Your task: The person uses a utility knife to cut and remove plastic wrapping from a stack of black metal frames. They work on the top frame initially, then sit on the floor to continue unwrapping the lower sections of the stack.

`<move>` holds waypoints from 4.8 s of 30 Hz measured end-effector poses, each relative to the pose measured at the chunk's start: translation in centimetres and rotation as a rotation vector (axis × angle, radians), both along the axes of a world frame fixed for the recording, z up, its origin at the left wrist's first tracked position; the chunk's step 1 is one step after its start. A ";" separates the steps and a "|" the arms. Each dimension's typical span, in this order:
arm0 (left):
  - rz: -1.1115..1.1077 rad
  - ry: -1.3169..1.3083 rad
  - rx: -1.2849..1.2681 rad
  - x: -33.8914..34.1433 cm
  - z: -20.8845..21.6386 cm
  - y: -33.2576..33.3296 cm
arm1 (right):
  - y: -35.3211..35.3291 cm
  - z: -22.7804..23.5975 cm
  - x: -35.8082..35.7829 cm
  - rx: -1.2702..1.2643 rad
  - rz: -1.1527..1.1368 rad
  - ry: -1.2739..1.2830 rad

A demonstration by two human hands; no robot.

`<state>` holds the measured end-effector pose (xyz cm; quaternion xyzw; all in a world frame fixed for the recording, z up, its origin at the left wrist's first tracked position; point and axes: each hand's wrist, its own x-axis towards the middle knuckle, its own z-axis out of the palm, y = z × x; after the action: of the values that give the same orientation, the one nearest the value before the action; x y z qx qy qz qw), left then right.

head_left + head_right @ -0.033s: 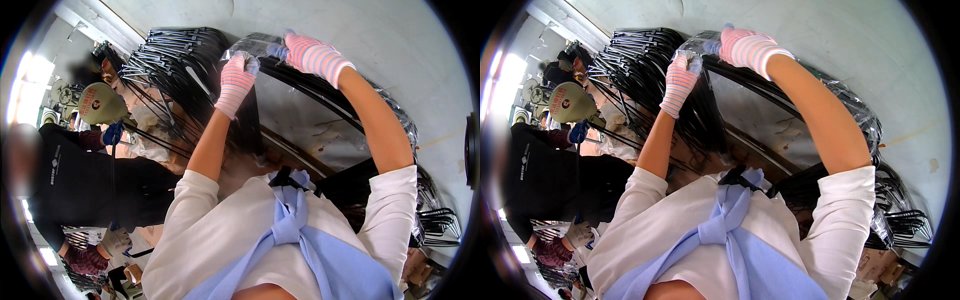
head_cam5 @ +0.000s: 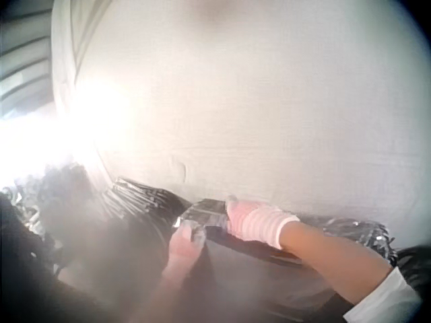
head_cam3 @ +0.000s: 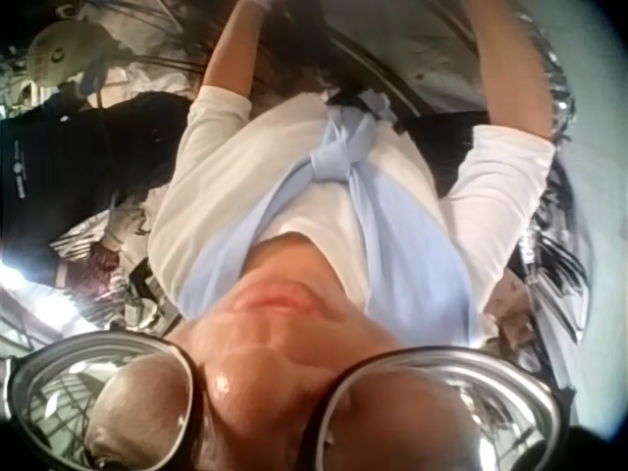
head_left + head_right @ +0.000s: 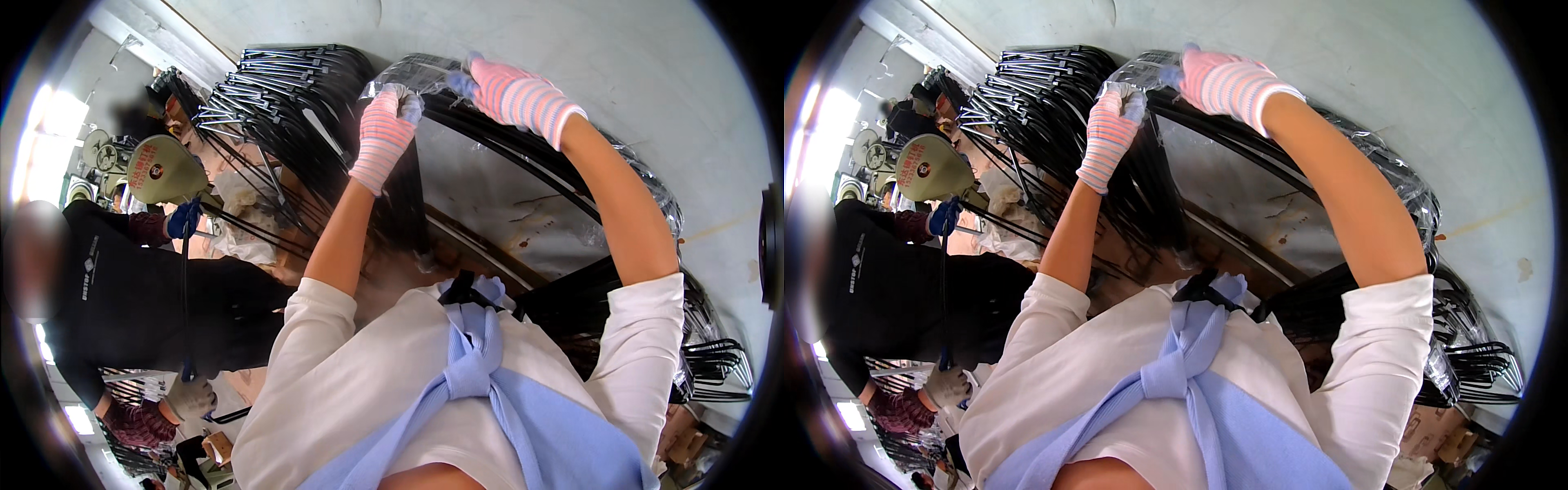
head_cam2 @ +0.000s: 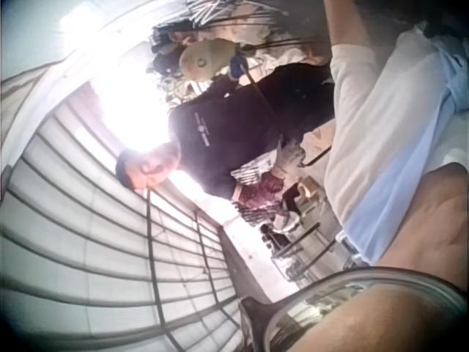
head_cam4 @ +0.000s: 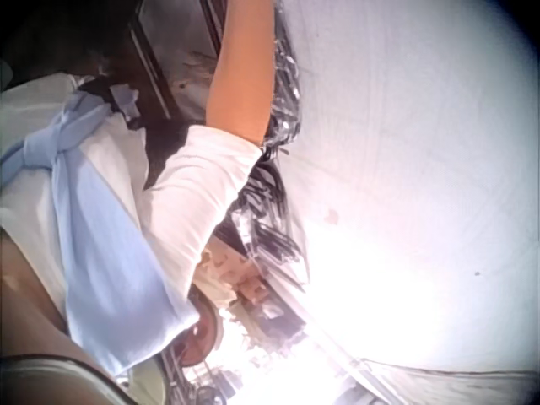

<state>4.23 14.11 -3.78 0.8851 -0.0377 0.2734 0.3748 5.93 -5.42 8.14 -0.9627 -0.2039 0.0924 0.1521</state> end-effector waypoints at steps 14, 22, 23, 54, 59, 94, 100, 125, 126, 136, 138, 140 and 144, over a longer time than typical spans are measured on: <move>-0.069 -0.110 -0.078 -0.3 -0.6 0.0 | 1.5 -1.0 -3.3 -0.127 0.032 0.090; -0.126 -0.128 -0.060 -0.1 -1.2 0.5 | 1.8 -0.1 -4.4 -0.230 0.111 0.001; -0.133 -0.105 -0.081 -0.3 -1.0 0.3 | 1.8 -0.1 -4.3 -0.244 0.130 0.001; -0.052 -0.120 -0.568 -1.6 -1.0 -3.3 | 7.5 6.3 -0.8 0.492 0.089 -0.224; 0.242 -0.203 -0.194 -3.0 -1.8 -2.3 | 6.0 3.3 0.5 -0.040 0.105 -0.145; 0.549 0.106 -0.019 -2.6 -1.9 -0.4 | 5.8 -3.1 3.8 -0.050 -0.047 -0.050; 0.304 -0.059 -0.206 -3.1 -1.3 0.3 | 5.2 -2.3 4.3 -0.033 -0.006 -0.019; 0.169 0.000 0.214 -1.7 2.8 0.8 | 1.0 -2.9 -3.1 0.926 -0.033 0.585; 0.216 -0.004 0.297 -2.3 3.6 0.3 | 1.0 -3.0 -4.0 1.081 -0.068 0.681; -0.549 0.344 -0.777 -9.4 5.4 -7.2 | 0.6 -1.6 -4.1 1.673 -0.145 0.297; -0.809 0.520 -1.060 -10.5 6.0 -8.1 | 0.7 -0.9 -3.5 1.420 -0.146 0.212; -0.842 0.437 -1.052 -9.9 4.7 -9.4 | 1.5 -0.2 -3.1 1.065 -0.121 0.170; -0.689 0.307 -1.103 -9.3 2.4 -9.3 | 0.8 0.5 -5.6 0.147 0.120 -0.785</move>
<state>-5.09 4.81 -1.40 0.5300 -0.1191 -0.0120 0.8395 0.29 -4.61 8.66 -0.8978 -0.3083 -0.2885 0.1253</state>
